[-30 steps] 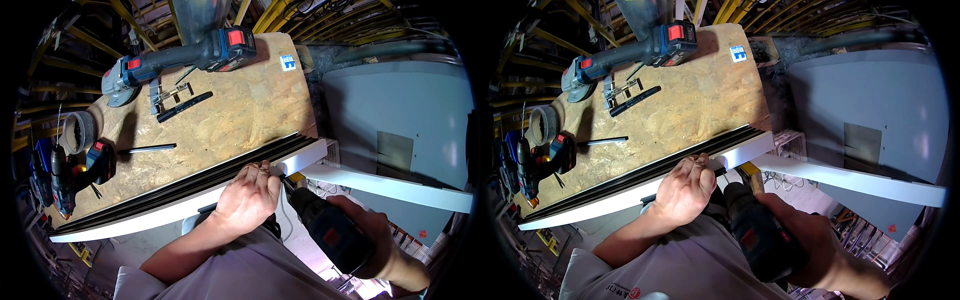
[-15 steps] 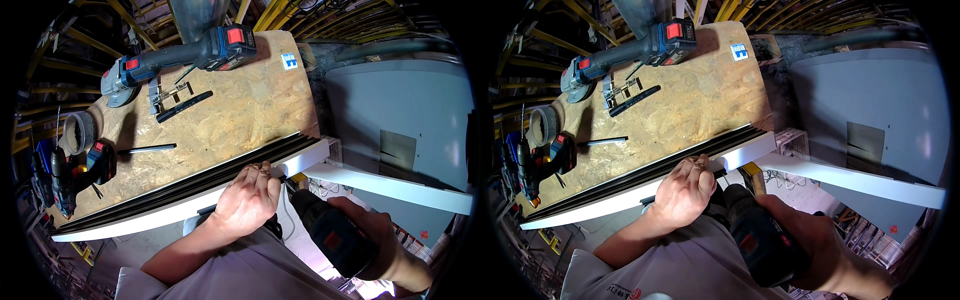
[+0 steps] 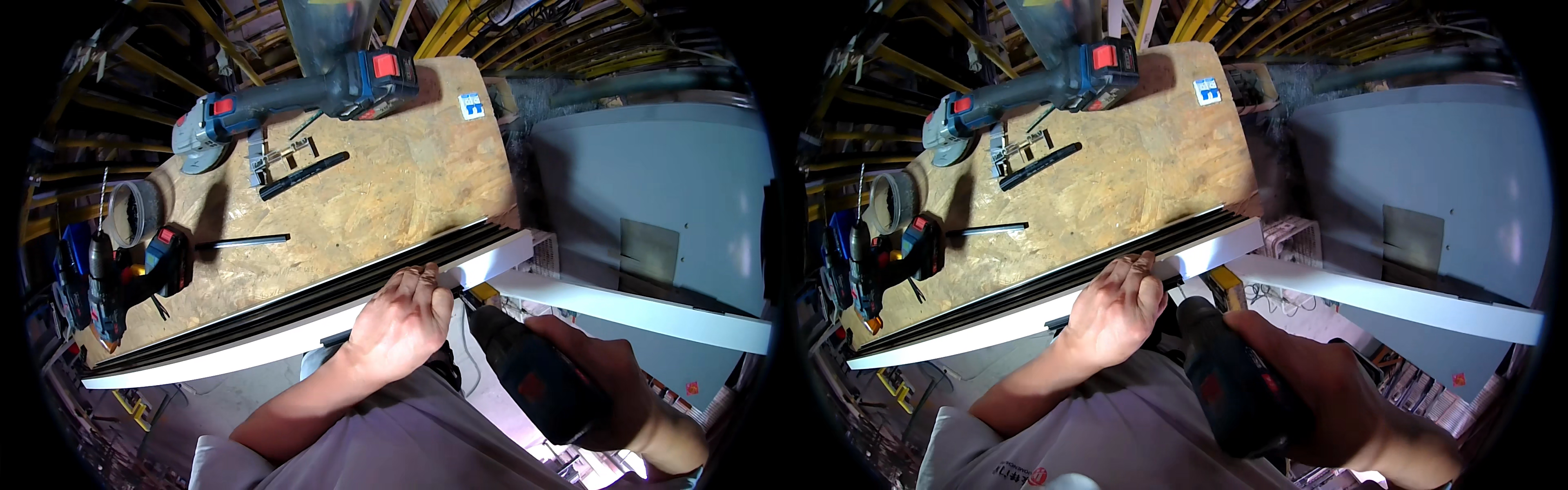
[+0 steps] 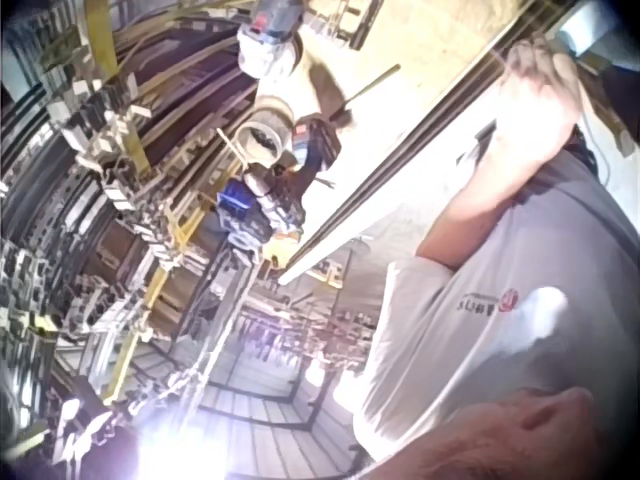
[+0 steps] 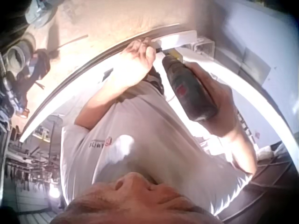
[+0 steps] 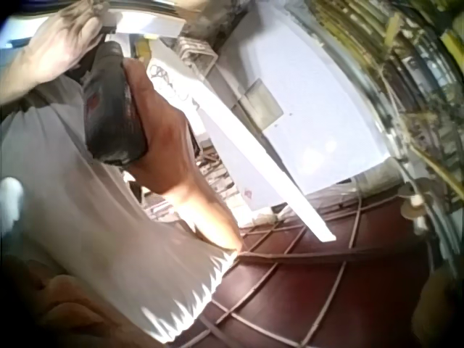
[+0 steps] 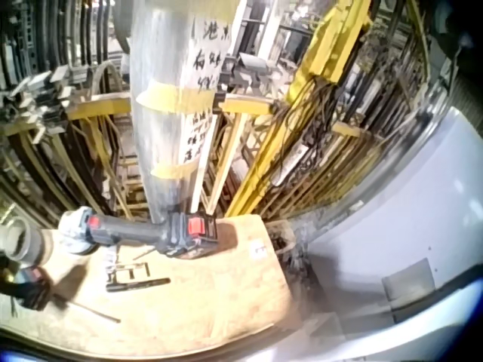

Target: The person positions and secures a long white metal frame section onto a workbench, uses a power drill to create several holes in the frame, and then uses a stylus on the touchscreen of a large industrial machine.

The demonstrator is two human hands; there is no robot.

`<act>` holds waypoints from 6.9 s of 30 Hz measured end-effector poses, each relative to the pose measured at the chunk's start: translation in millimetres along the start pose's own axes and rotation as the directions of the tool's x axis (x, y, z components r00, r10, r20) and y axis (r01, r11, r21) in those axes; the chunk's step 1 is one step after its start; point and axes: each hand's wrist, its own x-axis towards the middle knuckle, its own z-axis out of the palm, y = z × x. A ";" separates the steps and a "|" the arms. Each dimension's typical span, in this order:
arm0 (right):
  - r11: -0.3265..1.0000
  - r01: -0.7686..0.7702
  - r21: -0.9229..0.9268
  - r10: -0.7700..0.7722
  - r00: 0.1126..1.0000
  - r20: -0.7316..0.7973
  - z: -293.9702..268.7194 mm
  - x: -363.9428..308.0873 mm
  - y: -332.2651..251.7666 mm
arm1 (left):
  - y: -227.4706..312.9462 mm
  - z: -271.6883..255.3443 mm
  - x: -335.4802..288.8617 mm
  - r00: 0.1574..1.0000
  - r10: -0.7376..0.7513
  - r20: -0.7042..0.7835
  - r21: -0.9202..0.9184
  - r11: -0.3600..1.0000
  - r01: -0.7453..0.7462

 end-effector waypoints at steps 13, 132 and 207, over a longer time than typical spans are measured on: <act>0.999 0.048 0.018 -0.047 0.997 -0.061 20.5 -72.3 6.7 | 49.6 -31.9 -15.2 0.997 -0.013 0.071 0.113 0.994 0.005; 0.775 0.408 0.483 -0.084 0.824 -0.561 44.0 91.0 249.3 | 12.8 -15.4 26.7 0.822 -0.351 0.450 0.362 0.912 0.191; 0.949 -0.314 -0.019 0.315 0.948 0.045 10.2 -15.5 6.1 | -7.2 -11.5 20.0 0.909 -0.253 0.332 0.159 0.965 0.211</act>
